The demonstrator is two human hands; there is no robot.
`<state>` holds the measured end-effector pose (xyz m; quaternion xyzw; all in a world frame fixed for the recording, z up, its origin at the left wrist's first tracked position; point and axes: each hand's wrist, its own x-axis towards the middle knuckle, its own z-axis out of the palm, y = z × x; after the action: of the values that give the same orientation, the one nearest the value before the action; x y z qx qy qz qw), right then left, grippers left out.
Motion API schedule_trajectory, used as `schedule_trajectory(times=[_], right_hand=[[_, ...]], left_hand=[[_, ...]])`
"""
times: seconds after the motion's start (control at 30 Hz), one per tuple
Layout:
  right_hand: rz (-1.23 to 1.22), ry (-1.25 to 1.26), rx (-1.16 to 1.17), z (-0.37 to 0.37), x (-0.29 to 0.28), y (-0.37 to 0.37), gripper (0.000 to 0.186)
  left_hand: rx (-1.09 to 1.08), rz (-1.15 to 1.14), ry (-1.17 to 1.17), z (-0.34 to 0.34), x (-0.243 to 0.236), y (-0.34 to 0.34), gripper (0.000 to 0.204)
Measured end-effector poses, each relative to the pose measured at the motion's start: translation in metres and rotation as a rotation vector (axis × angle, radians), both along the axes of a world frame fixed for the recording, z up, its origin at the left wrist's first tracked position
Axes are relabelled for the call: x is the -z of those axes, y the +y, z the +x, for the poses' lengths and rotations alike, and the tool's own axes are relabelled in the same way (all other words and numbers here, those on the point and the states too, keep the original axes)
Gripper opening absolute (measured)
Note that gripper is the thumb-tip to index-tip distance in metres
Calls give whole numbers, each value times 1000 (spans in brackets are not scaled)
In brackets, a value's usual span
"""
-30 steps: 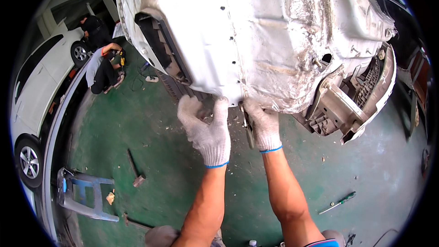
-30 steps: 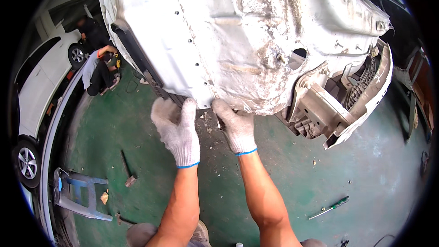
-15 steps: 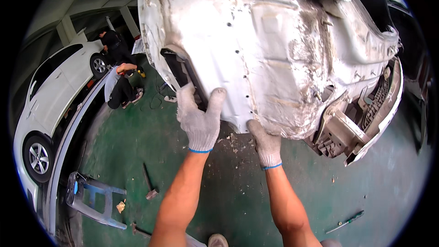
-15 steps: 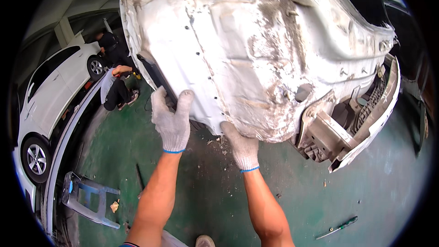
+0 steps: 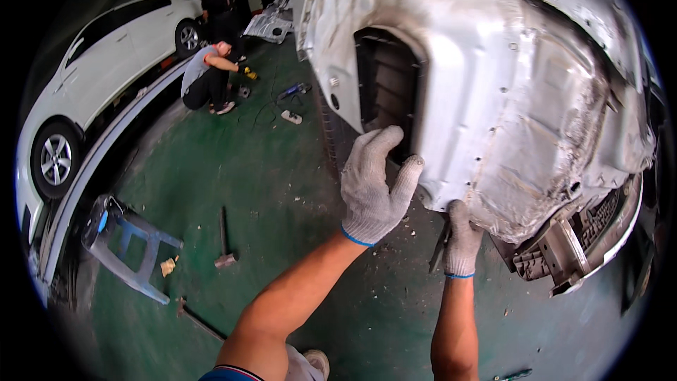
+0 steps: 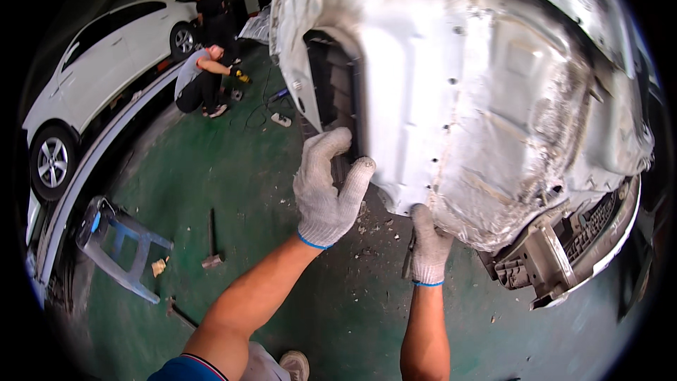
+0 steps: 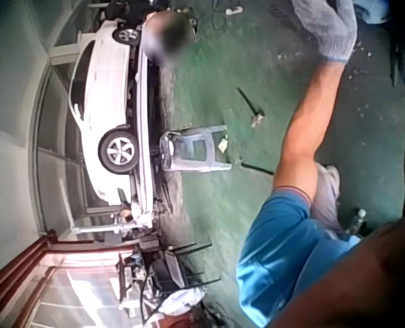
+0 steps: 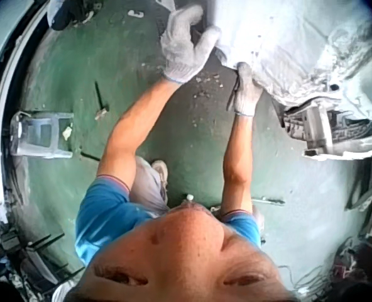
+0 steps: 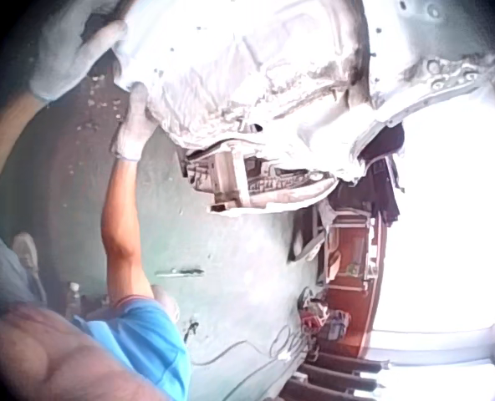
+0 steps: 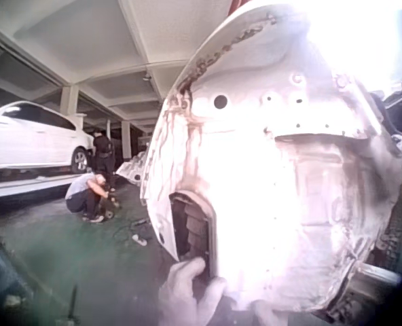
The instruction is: The person uses locking pliers to cut fasteners along the lower edge of a white car's front bumper. After cutting several fasteners, the person pulls the bumper away from the vehicle and removes it completely.
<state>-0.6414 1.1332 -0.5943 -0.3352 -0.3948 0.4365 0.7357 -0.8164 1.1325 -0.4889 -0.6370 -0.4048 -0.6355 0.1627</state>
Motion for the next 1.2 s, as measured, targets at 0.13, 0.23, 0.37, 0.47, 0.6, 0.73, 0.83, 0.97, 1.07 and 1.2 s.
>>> schedule_trajectory(times=[0.13, 0.23, 0.37, 0.47, 0.6, 0.73, 0.83, 0.97, 1.07, 1.2], right_hand=[[-4, -61, 63, 10, 13, 9, 48], [-79, -39, 51, 6, 26, 13, 44], [-165, -38, 34, 20, 22, 14, 40], [-203, -6, 133, 17, 18, 11, 38], [-263, 2, -131, 7, -14, -19, 40], [-414, -182, 45, -11, -67, -53, 31], [-836, -264, -66, 22, -79, -115, 27], [-1293, -452, -395, 24, -154, -201, 24], [-1488, -573, -658, 50, -209, -245, 37], [-1487, -1121, -831, 75, -275, -258, 35]], left_hand=[[72, -105, -177, -22, -3, 4, 35], [117, -299, -487, -53, 34, 37, 24], [110, -729, -443, -65, 83, 65, 31], [117, -1019, -293, -47, 96, 55, 31], [278, -1276, -65, -29, 120, 8, 32], [244, -1528, 21, -19, 99, -83, 28], [234, -1752, -105, -39, 62, -155, 32], [5, -1896, -502, -101, 27, -279, 32], [-234, -1841, -740, -145, -23, -314, 41], [-441, -1882, -746, -235, -39, -344, 45]])
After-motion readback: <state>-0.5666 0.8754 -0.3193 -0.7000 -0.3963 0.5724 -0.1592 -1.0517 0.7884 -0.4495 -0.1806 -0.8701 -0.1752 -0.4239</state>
